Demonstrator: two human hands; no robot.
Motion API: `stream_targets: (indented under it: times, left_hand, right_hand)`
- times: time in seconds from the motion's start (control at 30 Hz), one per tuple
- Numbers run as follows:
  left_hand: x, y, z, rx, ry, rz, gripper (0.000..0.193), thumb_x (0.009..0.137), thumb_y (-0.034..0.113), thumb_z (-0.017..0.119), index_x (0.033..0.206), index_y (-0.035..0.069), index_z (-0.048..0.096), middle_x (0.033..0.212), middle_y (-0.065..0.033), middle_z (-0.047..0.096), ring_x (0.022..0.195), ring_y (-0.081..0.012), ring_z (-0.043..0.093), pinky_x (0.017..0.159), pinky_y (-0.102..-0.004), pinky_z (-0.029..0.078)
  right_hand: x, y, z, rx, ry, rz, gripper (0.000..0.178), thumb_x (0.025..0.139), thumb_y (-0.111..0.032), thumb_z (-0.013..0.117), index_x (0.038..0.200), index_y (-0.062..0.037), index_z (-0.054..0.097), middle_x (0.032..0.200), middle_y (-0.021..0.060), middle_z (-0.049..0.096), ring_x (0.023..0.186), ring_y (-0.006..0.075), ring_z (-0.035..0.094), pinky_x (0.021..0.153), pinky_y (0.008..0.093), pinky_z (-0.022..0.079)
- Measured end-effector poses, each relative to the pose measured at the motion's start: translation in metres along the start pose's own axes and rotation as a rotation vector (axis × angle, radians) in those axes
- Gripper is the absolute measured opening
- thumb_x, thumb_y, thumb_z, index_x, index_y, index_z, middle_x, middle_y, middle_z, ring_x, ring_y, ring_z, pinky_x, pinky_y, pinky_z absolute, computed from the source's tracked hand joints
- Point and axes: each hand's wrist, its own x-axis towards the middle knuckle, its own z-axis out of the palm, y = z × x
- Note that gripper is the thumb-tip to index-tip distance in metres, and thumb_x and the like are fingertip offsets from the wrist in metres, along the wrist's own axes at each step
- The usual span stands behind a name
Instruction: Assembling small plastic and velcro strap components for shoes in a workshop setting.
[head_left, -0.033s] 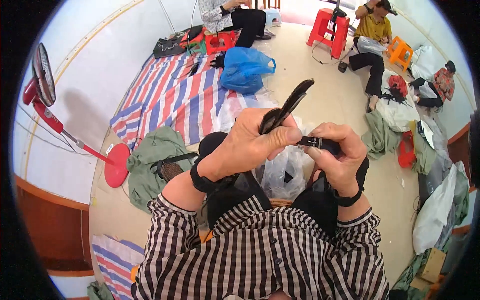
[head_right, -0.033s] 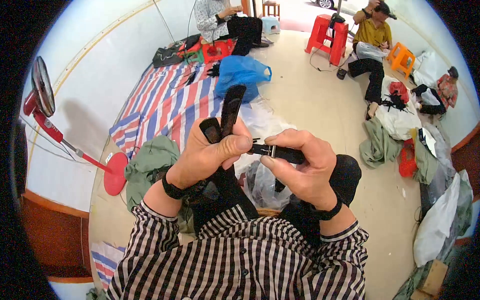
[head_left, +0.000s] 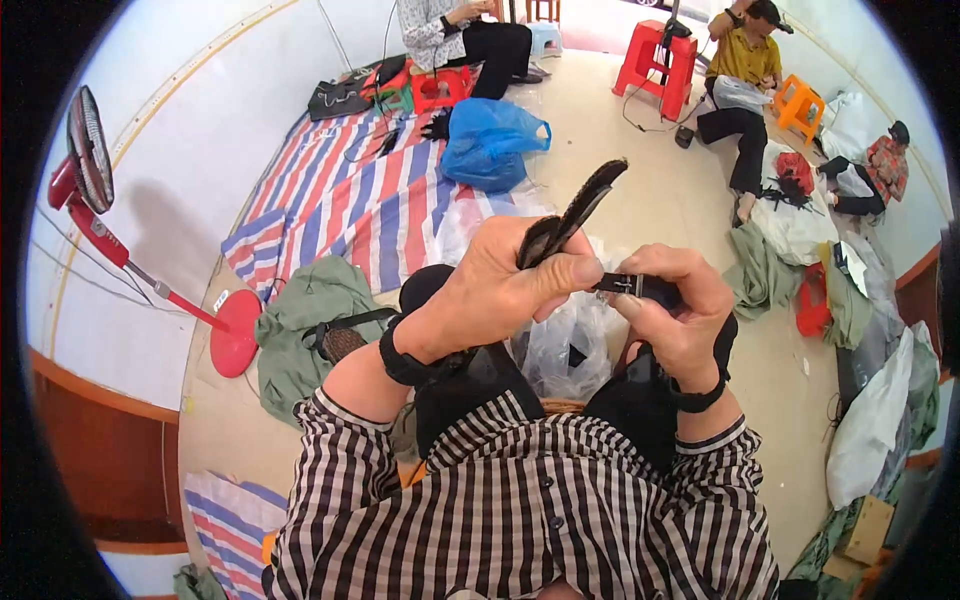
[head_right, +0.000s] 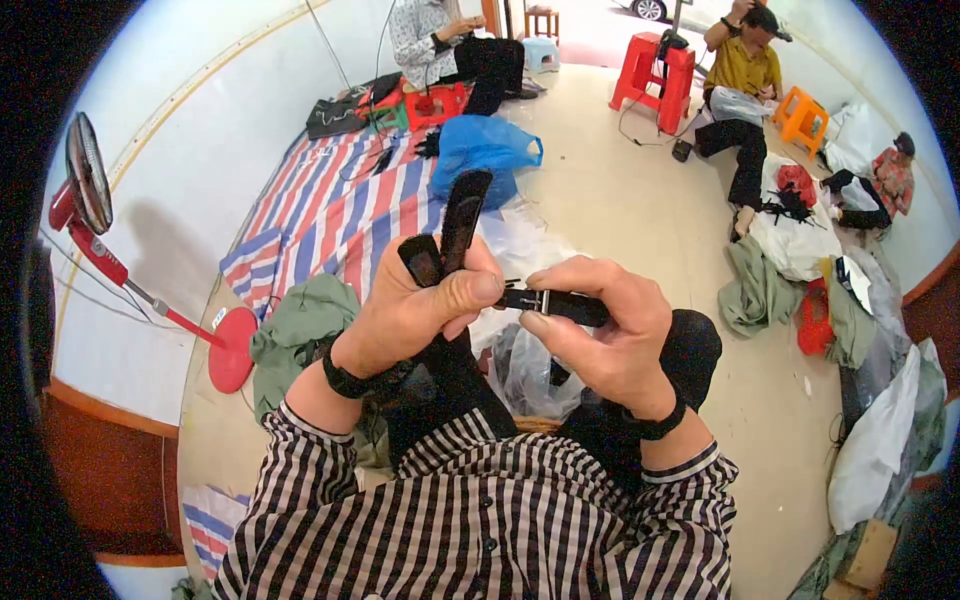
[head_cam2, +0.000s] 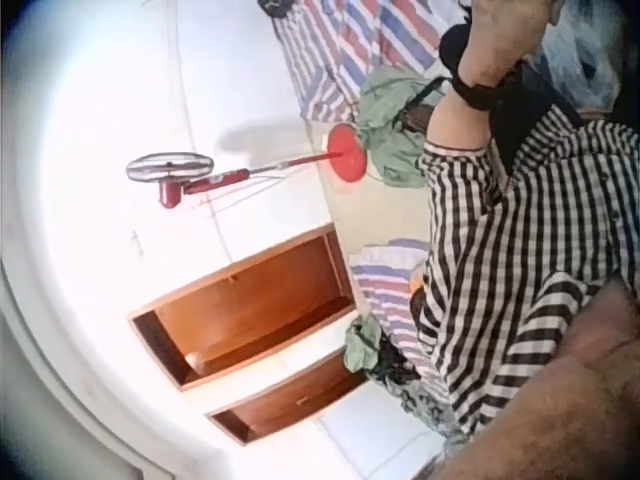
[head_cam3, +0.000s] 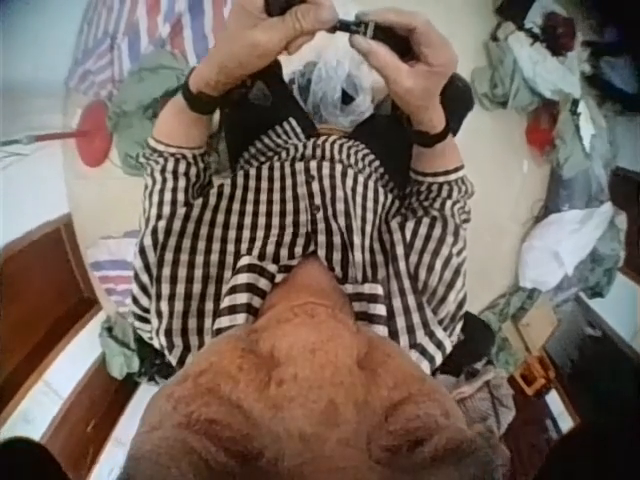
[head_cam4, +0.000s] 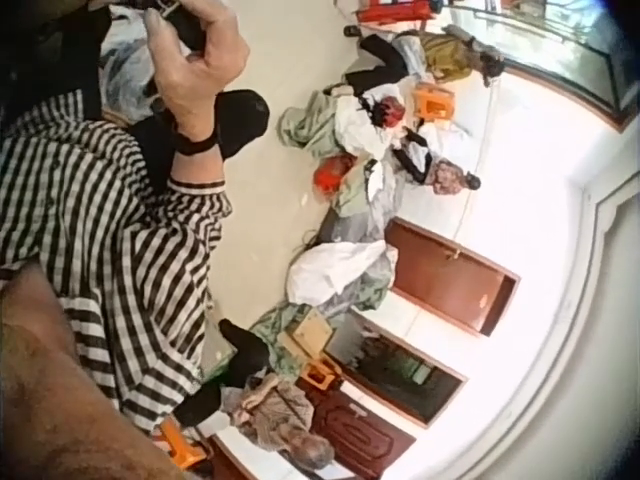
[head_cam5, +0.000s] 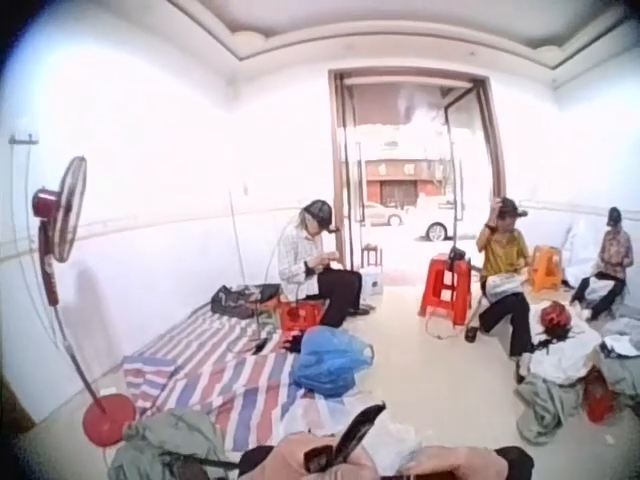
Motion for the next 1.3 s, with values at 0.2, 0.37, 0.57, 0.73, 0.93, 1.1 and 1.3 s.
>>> stream_targets:
  times: [0.2,0.37,0.57,0.73,0.93,1.1,1.3]
  left_hand:
    - [-0.008,0.017,0.009,-0.002,-0.035,-0.022,0.024,0.087,0.026,0.062,0.081,0.003,0.059,0.053,0.0035,0.046,0.046,-0.0036,0.04,0.042,-0.0205,0.029]
    - [-0.017,0.027,0.016,-0.045,-0.045,-0.064,0.024,0.085,0.026,0.063,0.08,0.003,0.058,0.053,0.0036,0.045,0.043,-0.0032,0.038,0.04,-0.0195,0.026]
    - [-0.02,0.032,0.019,-0.221,-0.034,-0.153,0.019,0.086,0.02,0.062,0.08,0.003,0.058,0.051,0.0036,0.043,0.042,-0.0038,0.036,0.039,-0.0198,0.026]
    - [-0.022,0.035,0.019,-0.341,-0.05,-0.203,0.017,0.086,0.018,0.061,0.08,0.003,0.057,0.049,0.0032,0.041,0.039,-0.0047,0.034,0.037,-0.0199,0.025]
    - [-0.023,0.029,0.017,-0.358,-0.054,-0.272,0.016,0.087,0.018,0.061,0.083,0.003,0.056,0.049,0.003,0.04,0.038,-0.0041,0.033,0.036,-0.0195,0.024]
    - [-0.029,0.021,0.019,-0.456,-0.104,-0.346,0.012,0.088,0.014,0.058,0.089,0.002,0.058,0.047,0.0032,0.04,0.036,-0.0034,0.031,0.034,-0.0185,0.023]
    - [-0.033,0.027,0.027,-0.55,-0.108,-0.318,0.014,0.089,0.016,0.058,0.089,0.003,0.057,0.05,0.0032,0.041,0.038,-0.0026,0.031,0.035,-0.0177,0.022]
  right_hand:
    - [0.005,-0.025,-0.006,-0.139,-0.104,-0.149,0.027,0.066,0.002,0.069,0.092,-0.0004,0.061,0.079,0.0097,0.063,0.067,0.0176,0.061,0.062,0.0253,0.046]
    - [-0.002,-0.038,-0.009,-0.325,-0.151,-0.249,0.029,0.065,0.001,0.069,0.091,-0.0016,0.06,0.073,0.01,0.06,0.06,0.0215,0.058,0.054,0.0281,0.045]
    - [-0.003,-0.036,-0.001,-0.47,-0.032,-0.464,0.033,0.062,0.0,0.071,0.092,-0.0005,0.058,0.072,0.0089,0.059,0.058,0.0216,0.057,0.05,0.0286,0.044]
    - [0.001,-0.034,0.004,-0.678,0.063,-0.735,0.039,0.061,0.0,0.071,0.095,-0.0014,0.054,0.072,0.0092,0.058,0.059,0.0236,0.057,0.049,0.0295,0.044]
    - [-0.003,-0.045,0.0,-0.522,-0.122,-0.456,0.034,0.062,0.002,0.068,0.093,-0.0018,0.053,0.07,0.0102,0.055,0.058,0.0249,0.055,0.05,0.0317,0.044]
    - [-0.007,-0.046,-0.009,-0.436,-0.252,-0.342,0.032,0.065,0.0,0.067,0.094,-0.002,0.053,0.072,0.0096,0.057,0.059,0.0244,0.056,0.053,0.0309,0.045]
    - [-0.013,-0.046,-0.017,-0.288,-0.273,-0.22,0.03,0.07,-0.001,0.065,0.098,-0.0007,0.054,0.079,0.0097,0.061,0.063,0.0186,0.06,0.058,0.0271,0.047]
